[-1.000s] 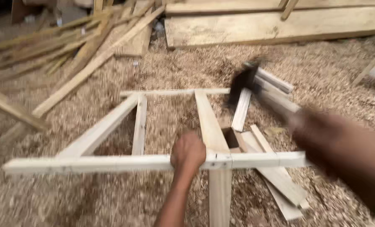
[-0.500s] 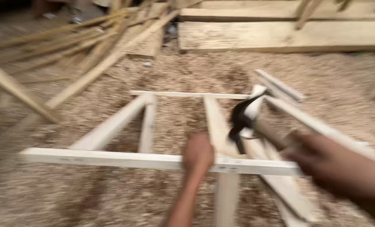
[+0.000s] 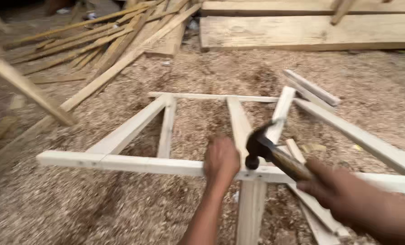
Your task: The person assembles a wooden frame by positioning planks and hammering nails to join them. They repeatedly align pieces and drive nails into the joints to secure the structure.
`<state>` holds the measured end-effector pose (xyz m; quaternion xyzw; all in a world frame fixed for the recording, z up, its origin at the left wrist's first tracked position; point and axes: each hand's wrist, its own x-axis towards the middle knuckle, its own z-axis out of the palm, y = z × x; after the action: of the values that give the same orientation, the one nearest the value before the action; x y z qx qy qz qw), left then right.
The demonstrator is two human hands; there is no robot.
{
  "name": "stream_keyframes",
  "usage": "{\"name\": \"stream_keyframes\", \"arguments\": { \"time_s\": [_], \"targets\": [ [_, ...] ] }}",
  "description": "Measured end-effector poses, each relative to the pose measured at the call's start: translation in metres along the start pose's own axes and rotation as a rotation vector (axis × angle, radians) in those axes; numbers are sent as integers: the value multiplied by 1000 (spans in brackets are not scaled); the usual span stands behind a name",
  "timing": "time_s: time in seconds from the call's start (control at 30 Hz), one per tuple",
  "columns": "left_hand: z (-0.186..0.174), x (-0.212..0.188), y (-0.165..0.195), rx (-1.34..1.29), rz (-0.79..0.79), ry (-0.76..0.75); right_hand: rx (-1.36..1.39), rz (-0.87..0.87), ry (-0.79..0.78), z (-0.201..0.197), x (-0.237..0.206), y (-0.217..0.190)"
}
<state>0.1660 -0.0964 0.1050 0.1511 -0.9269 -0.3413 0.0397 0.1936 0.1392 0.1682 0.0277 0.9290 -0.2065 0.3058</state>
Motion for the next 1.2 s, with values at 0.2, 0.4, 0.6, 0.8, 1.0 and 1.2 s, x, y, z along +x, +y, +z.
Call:
{"name": "stream_keyframes", "arguments": {
  "time_s": [0.2,0.4,0.6,0.8,1.0,1.2],
  "targets": [
    [3,6,1,14,-136,-100,453,-202,558,-65,-6,-1],
    [7,7,-3,78,-20,17,372,-385,678,-43,-35,-52],
    [1,4,0,-30,-159,-39,-20,37,223,-22,-7,5],
    [5,6,-3,141,-15,-24,437,-370,613,-81,1,15],
    [8,9,-4,80,-93,-57,462,-374,661,-64,-24,-30],
    [3,5,-4,191,90,-37,-18,-40,78,-28,-35,-31]
  ]
}}
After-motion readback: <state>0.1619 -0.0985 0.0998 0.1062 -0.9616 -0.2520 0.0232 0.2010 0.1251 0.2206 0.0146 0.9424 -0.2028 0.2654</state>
